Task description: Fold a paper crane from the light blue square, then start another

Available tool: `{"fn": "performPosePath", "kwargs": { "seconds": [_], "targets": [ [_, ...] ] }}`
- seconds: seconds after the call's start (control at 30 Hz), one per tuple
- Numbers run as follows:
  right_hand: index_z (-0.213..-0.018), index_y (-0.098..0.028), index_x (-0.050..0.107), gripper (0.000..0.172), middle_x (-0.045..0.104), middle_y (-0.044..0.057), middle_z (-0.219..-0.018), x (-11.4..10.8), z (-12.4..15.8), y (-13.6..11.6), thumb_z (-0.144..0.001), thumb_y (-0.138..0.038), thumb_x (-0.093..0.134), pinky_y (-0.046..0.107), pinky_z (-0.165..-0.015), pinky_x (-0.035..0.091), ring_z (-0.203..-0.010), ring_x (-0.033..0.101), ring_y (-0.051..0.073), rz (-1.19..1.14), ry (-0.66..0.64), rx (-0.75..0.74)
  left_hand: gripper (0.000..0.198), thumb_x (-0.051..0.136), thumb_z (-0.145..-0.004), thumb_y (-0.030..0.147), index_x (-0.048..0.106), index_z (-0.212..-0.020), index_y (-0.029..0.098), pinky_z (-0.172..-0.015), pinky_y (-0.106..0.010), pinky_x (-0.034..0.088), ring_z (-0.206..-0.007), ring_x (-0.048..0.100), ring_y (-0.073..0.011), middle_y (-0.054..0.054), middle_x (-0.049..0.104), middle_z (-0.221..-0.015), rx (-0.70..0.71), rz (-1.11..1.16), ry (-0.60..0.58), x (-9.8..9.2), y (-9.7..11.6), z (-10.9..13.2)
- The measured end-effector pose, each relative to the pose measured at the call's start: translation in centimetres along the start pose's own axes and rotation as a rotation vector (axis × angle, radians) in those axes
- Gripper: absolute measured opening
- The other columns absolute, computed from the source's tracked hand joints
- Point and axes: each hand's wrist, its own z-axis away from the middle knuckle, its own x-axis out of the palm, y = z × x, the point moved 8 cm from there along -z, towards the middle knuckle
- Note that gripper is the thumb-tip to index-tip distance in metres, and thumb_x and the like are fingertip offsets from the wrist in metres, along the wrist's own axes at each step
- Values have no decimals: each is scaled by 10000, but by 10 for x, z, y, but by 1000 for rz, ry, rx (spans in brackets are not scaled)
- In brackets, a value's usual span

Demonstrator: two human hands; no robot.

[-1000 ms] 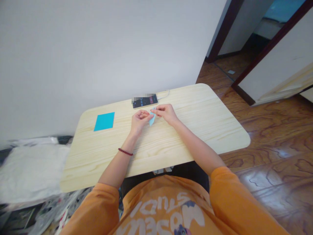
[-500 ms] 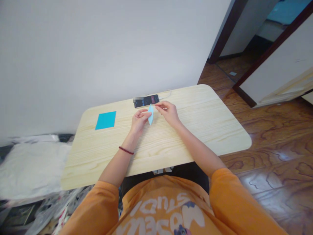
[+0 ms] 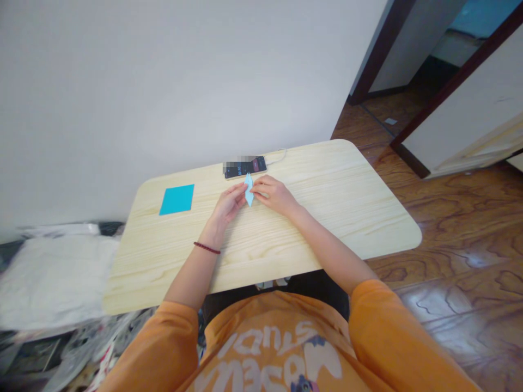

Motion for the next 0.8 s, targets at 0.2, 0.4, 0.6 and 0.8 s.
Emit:
{"fn": "performPosePath", "kwargs": {
  "seconds": [0.2,0.4,0.6,0.8],
  "targets": [
    [-870,-221,688,175,650,77,-911,6,0,-10,-865,-207,513,358,-776,504,-880,577,195,103,-56,-125,89,727,-664,133,655,-715,138,-607,-181,504,-608,628,-83,-24,676,-683,-31,-42,-5,-3,1,-1],
    [-935,-214,687,209,647,91,-923,9,0,-11,-887,-240,486,368,-770,506,-870,570,203,118,-102,-147,94,714,-663,113,636,-708,136,-611,-185,515,-595,627,-83,-23,662,-664,-45,-44,-22,-4,1,-1],
    [-848,-239,706,163,644,62,-889,6,-1,-2,-858,-241,543,358,-782,493,-870,580,187,-22,-4,-33,101,707,-653,114,621,-700,134,-639,-191,517,-616,636,-87,-28,671,-684,-35,-36,-59,-2,3,0],
    [-772,-202,703,115,611,42,-841,5,1,24,-774,-295,635,305,-682,497,-713,573,142,-285,106,301,175,747,-614,159,583,-673,144,-703,-222,525,-650,643,-87,-11,677,-701,83,-70,-69,3,10,1]
  ]
}}
